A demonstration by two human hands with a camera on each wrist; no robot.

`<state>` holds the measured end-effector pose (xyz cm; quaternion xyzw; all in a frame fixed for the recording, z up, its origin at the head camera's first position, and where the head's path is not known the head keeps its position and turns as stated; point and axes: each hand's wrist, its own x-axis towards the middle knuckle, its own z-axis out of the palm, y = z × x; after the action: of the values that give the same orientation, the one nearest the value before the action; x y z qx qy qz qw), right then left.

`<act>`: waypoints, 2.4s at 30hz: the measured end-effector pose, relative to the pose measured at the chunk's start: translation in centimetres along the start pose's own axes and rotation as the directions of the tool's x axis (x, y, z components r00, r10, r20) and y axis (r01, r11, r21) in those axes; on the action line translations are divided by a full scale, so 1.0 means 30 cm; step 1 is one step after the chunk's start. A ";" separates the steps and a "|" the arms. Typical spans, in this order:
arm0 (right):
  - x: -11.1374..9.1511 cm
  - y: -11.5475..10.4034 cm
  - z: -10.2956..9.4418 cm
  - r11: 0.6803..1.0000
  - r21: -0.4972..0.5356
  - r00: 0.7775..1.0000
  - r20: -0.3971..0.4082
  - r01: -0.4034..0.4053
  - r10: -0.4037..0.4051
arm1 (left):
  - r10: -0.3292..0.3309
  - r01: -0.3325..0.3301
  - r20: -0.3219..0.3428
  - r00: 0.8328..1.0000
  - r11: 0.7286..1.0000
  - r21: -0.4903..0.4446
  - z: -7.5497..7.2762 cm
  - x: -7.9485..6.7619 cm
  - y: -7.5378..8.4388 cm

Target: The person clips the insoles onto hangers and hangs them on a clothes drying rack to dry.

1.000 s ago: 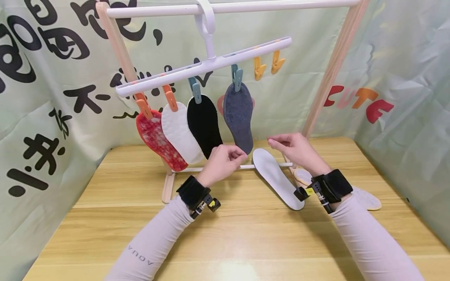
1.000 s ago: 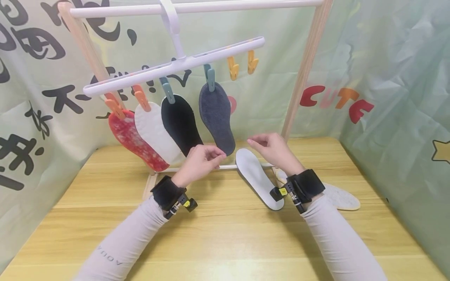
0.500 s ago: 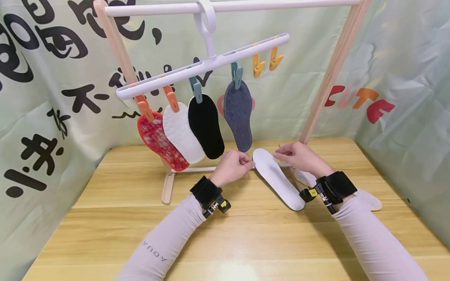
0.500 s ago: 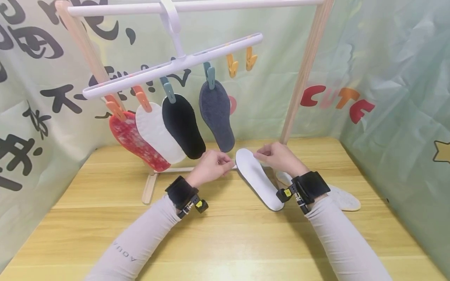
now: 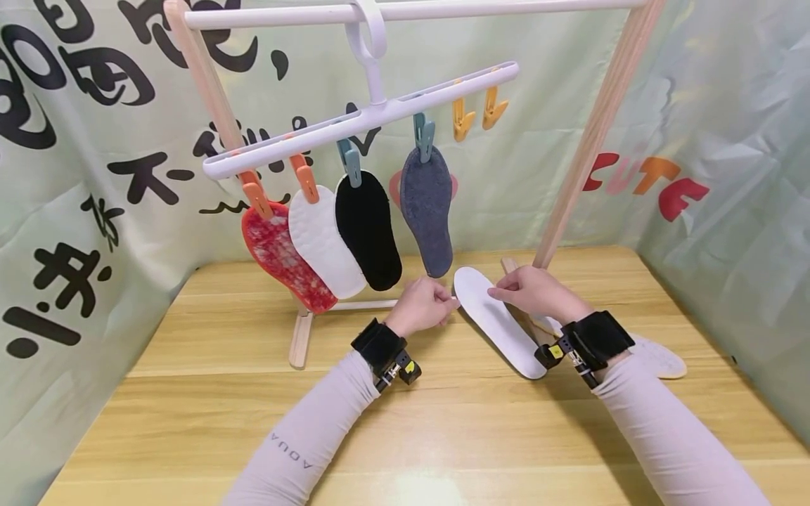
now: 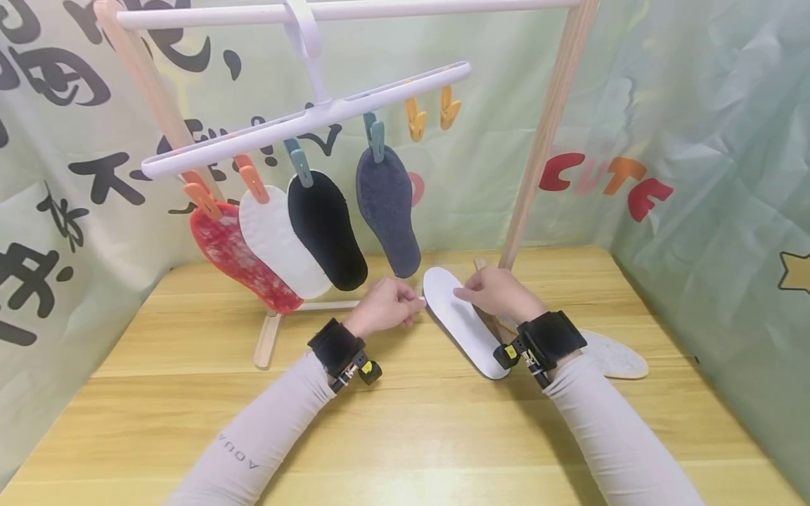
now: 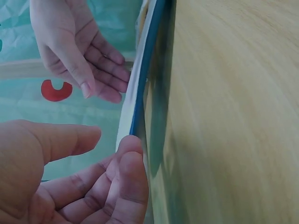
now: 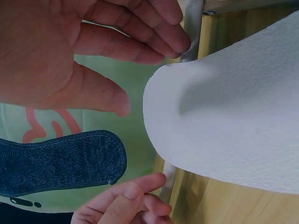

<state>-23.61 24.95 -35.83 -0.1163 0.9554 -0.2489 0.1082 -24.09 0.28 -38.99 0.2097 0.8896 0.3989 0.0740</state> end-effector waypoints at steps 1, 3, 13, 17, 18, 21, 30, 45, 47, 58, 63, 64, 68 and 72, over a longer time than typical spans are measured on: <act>0.001 0.001 0.001 1.000 -0.005 1.000 0.004 0.006 -0.006 | -0.009 0.009 0.002 1.000 1.000 -0.005 0.003 0.001 -0.002; 0.000 0.002 0.003 1.000 -0.011 1.000 0.015 0.016 -0.016 | -0.031 0.031 0.004 1.000 0.999 -0.010 0.009 0.003 -0.005; -0.001 0.014 0.020 1.000 -0.013 0.998 0.059 -0.004 0.005 | -0.074 0.074 0.018 0.997 0.997 0.032 0.044 0.017 -0.005; 0.006 0.020 0.036 1.000 -0.011 0.997 0.069 0.016 -0.015 | -0.083 0.082 0.025 0.996 0.996 0.037 0.054 0.022 -0.008; 0.008 0.021 0.038 1.000 -0.013 0.998 0.068 0.019 -0.018 | -0.084 0.083 0.027 0.996 0.996 0.039 0.056 0.023 -0.010; 0.011 0.021 0.040 1.000 -0.011 0.998 0.063 0.022 -0.021 | -0.093 0.092 0.029 0.995 0.994 0.053 0.059 0.026 -0.013; 0.019 0.018 0.048 1.000 -0.017 0.998 0.054 0.021 -0.020 | -0.123 0.121 0.037 0.992 0.992 0.038 0.062 0.030 -0.010; 0.023 0.017 0.058 0.999 -0.024 0.999 0.015 0.042 -0.041 | -0.131 0.133 0.046 0.990 0.991 -0.028 0.068 0.033 -0.015; 0.022 0.016 0.057 0.999 -0.024 0.999 0.008 0.045 -0.045 | -0.135 0.136 0.047 0.990 0.990 -0.026 0.068 0.034 -0.016; 0.030 0.014 0.056 0.999 -0.006 0.999 -0.012 0.038 -0.038 | -0.151 0.153 0.036 0.988 0.988 -0.039 0.068 0.041 -0.023; 0.032 0.013 0.054 0.999 0.008 0.999 -0.031 0.043 -0.043 | -0.154 0.155 0.029 0.988 0.987 -0.044 0.062 0.043 -0.020; 0.031 0.011 0.054 0.999 0.012 0.999 -0.034 0.043 -0.042 | -0.152 0.153 0.027 0.988 0.987 -0.044 0.060 0.041 -0.018; 0.026 0.007 0.055 0.999 0.020 0.998 -0.044 0.038 -0.037 | -0.149 0.150 0.016 0.989 0.987 -0.058 0.056 0.034 -0.014; 0.023 0.006 0.054 0.999 0.025 0.998 -0.049 0.030 -0.029 | -0.147 0.147 0.004 0.989 0.985 -0.090 0.054 0.030 -0.012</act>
<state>-23.87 24.17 -37.40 -0.1230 0.9527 -0.2654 0.0825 -24.53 1.56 -40.30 0.1394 0.8839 0.4323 0.1115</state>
